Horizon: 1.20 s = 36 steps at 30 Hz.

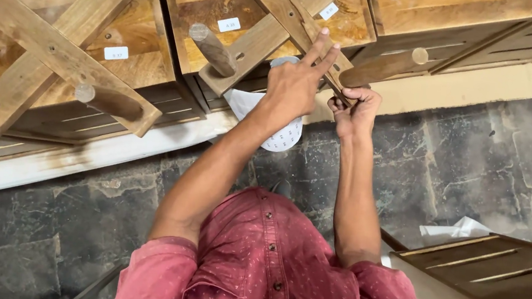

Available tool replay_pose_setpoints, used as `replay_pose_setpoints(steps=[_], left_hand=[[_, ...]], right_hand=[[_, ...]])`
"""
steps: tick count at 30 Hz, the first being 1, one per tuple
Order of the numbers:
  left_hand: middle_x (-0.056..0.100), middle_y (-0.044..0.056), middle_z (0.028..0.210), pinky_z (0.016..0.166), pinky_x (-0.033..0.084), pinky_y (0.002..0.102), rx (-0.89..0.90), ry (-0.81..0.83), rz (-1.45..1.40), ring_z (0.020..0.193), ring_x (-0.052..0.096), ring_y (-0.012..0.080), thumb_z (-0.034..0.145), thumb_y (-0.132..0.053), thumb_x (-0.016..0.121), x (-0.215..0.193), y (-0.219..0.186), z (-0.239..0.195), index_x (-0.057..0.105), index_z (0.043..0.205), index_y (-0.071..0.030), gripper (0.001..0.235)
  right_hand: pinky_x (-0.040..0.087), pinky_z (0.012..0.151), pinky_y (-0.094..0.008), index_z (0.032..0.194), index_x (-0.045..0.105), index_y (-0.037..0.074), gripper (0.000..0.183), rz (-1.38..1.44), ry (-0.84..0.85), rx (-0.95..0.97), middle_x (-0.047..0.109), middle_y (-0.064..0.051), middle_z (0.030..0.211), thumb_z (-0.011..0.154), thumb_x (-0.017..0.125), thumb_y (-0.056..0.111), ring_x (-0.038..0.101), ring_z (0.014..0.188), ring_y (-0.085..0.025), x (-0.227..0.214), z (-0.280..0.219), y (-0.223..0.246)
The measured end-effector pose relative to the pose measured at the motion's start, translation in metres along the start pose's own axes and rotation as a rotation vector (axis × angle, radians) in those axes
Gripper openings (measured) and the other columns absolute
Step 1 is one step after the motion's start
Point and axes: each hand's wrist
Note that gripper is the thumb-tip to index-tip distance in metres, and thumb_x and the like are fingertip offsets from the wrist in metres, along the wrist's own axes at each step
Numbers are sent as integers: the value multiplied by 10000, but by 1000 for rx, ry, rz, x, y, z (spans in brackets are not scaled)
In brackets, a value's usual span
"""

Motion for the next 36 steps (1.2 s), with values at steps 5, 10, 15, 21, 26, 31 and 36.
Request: replay_pose_setpoints(steps=[5,10,15,21,26,31,36], left_hand=[[174,123,1694,484,538,361,-26,56,-3,627,704,263,610,-54,734,-6,-1,2,366,1596,-255,1072],[155,124,1700,511,552,356,-31,133,-24,617,703,239,602,-42,733,-13,-2,1,354,1603,-241,1088],[193,80,1688,557,549,378,-18,64,-13,694,707,286,619,-87,761,-12,1,3,385,1592,-285,1062],[177,84,1690,606,577,412,-66,183,-24,764,737,324,611,-94,769,-39,-8,3,361,1583,-277,1070],[205,64,1690,647,587,431,-37,107,-26,783,738,343,632,-90,756,-18,-2,3,387,1580,-295,1038],[230,55,1682,658,593,433,-47,128,-36,810,738,347,603,-97,758,-34,-7,3,402,1567,-294,1046],[226,48,1681,659,592,424,-67,137,-50,836,739,344,591,-110,773,-33,-8,4,411,1555,-311,1049]], right_hand=[[463,651,-397,811,590,65,124,44,-37,-35,574,-67,735,716,651,13,531,656,-227,24,-17,3],[478,750,-403,866,621,52,169,56,-84,-47,634,-84,876,709,638,-8,594,816,-233,32,-21,3],[496,828,-437,883,614,41,286,244,-94,-68,650,-109,926,603,603,-15,615,876,-306,27,0,-6],[524,769,-447,897,625,62,250,37,-127,-6,659,-85,910,650,637,27,627,858,-264,21,-12,9],[546,807,-427,932,662,40,242,-67,-29,-36,690,-98,954,694,662,-5,664,886,-274,9,-4,5],[550,742,-442,863,646,41,217,18,-38,-52,687,-106,886,652,659,-9,676,810,-309,11,6,1],[541,708,-431,864,652,82,251,-53,-132,27,689,-65,880,620,643,25,675,801,-262,21,-3,10]])
Point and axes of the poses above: each hand's wrist, its own z-axis towards the middle knuckle, its own x-axis out of the palm, y = z × x
